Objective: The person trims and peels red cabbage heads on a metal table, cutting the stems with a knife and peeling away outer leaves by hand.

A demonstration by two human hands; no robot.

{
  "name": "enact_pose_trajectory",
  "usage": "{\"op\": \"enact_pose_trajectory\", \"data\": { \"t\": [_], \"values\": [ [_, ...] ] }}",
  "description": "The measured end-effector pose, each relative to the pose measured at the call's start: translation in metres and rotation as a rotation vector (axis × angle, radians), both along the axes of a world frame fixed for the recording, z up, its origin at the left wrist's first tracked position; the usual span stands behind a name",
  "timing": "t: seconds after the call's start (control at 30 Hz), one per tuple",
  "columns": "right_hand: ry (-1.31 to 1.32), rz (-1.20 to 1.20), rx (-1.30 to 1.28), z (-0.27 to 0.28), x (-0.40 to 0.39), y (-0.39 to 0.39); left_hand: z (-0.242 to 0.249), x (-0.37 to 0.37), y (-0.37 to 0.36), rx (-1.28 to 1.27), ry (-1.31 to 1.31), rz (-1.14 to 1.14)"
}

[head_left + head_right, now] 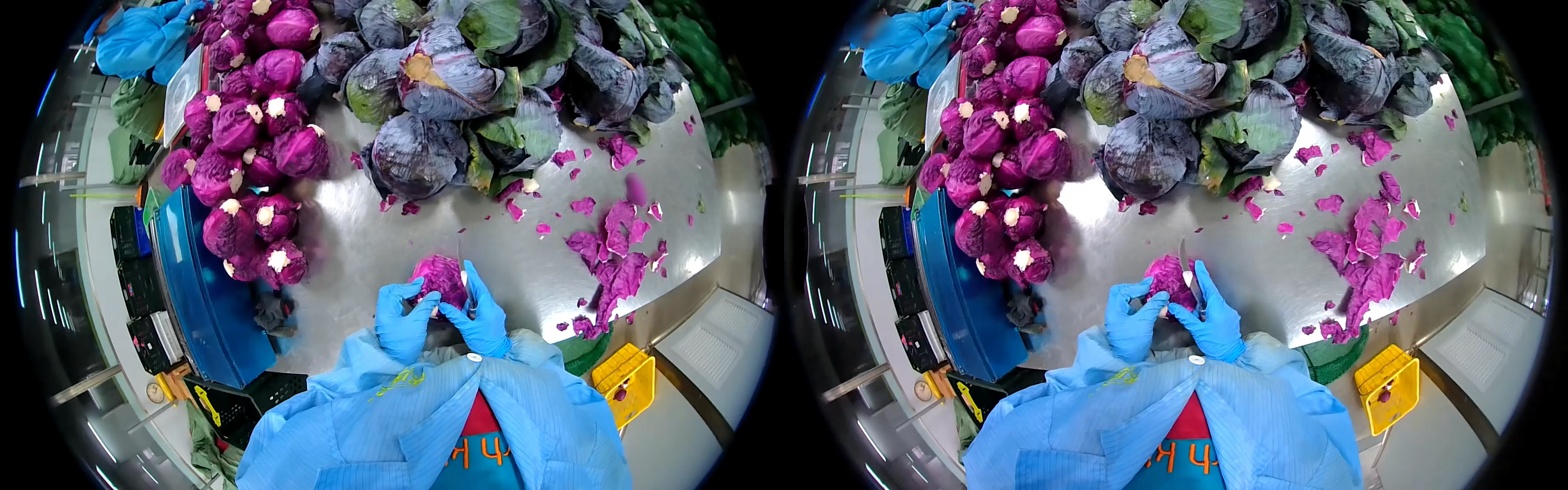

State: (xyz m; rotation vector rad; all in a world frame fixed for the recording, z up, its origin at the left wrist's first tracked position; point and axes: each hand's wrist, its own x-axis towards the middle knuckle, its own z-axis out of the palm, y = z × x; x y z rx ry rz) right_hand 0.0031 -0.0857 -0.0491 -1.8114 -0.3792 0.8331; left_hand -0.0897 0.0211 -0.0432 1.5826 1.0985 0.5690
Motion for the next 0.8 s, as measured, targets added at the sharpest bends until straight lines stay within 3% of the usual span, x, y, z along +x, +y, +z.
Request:
{"op": "enact_pose_trajectory", "data": {
  "t": [0.2,0.3,0.4,0.5,0.6,0.7,0.8],
  "values": [
    [0.074,0.092,-0.124,0.009,0.001,0.001,0.017,-0.005,0.005,-0.208,0.057,0.037],
    [-0.244,0.008,0.059,-0.007,-0.007,0.006,0.011,-0.010,0.005,-0.297,-0.040,0.072],
    [0.042,0.030,-0.074,0.010,-0.003,0.004,0.001,-0.013,0.005,-0.225,-0.057,0.034],
    [-0.077,0.033,-0.028,0.002,-0.004,0.002,-0.004,-0.014,0.005,-0.207,-0.036,0.015],
    [-0.019,-0.009,0.067,-0.009,-0.007,0.003,0.000,-0.019,0.011,-0.254,-0.042,-0.058],
    [0.227,0.033,-0.074,0.008,0.002,0.003,0.005,-0.019,0.015,-0.313,-0.105,-0.088],
    [0.058,-0.044,0.141,-0.006,-0.004,0.003,0.010,-0.021,0.017,-0.313,-0.080,-0.102]
  ]
}}
